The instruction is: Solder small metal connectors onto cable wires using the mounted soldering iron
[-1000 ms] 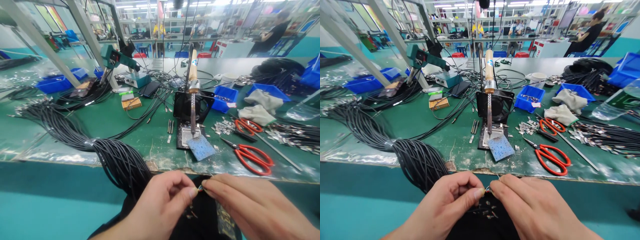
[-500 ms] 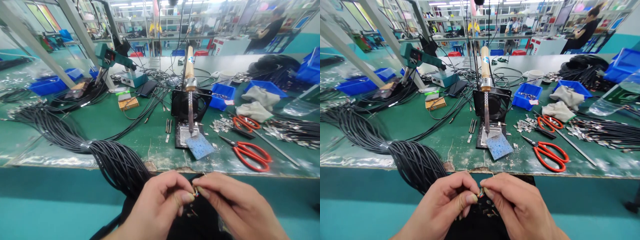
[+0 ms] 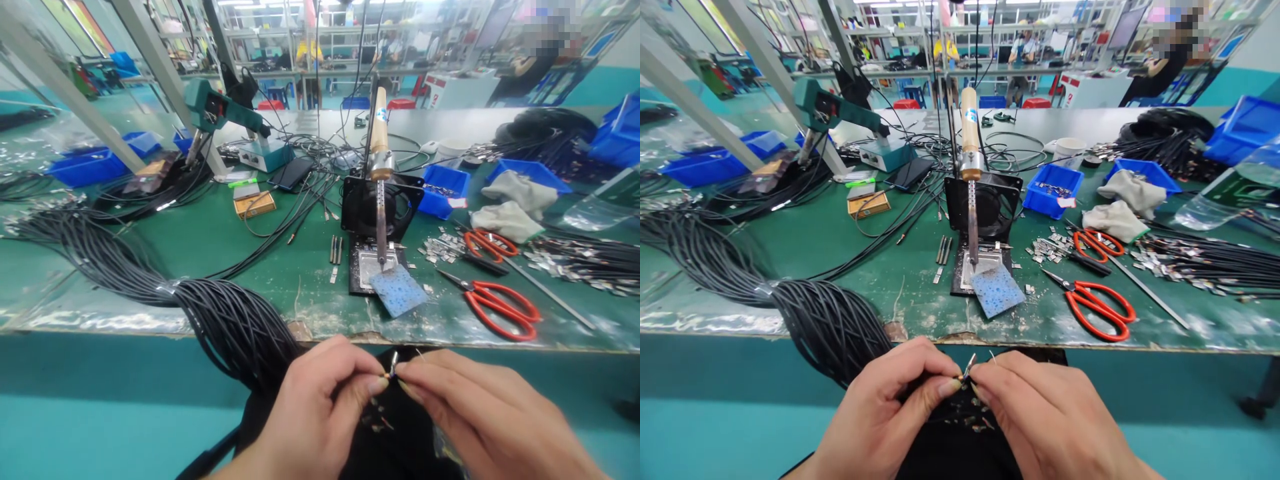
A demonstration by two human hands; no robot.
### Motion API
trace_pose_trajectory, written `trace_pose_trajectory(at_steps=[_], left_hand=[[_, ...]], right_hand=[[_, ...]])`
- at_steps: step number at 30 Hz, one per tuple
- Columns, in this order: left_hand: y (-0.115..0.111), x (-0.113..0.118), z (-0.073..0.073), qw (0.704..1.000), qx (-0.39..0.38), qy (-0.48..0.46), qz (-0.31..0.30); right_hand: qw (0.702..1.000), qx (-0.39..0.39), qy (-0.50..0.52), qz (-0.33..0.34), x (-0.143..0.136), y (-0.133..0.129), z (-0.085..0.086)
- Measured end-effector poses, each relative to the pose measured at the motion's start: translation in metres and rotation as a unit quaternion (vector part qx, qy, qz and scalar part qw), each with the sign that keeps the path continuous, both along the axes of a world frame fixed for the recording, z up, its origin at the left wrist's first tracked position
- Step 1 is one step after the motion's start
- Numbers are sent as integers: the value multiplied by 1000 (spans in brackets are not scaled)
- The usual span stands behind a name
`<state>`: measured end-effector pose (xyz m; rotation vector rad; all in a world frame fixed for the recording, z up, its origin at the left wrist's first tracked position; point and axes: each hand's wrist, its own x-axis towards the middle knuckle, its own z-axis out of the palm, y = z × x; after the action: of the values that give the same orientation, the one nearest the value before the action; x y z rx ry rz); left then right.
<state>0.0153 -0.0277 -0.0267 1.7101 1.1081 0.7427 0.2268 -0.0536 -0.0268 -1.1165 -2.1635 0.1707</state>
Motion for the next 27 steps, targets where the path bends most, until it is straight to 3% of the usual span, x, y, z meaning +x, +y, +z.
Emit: trace_pose_trajectory(at_steps=[14, 27], left_hand=[[-1, 1, -1, 999, 19, 18, -19], [-1, 1, -3, 999, 9, 23, -33]], right_hand=[[996, -78, 41, 26, -1, 3, -1], [991, -115, 9, 70, 8, 2, -2]])
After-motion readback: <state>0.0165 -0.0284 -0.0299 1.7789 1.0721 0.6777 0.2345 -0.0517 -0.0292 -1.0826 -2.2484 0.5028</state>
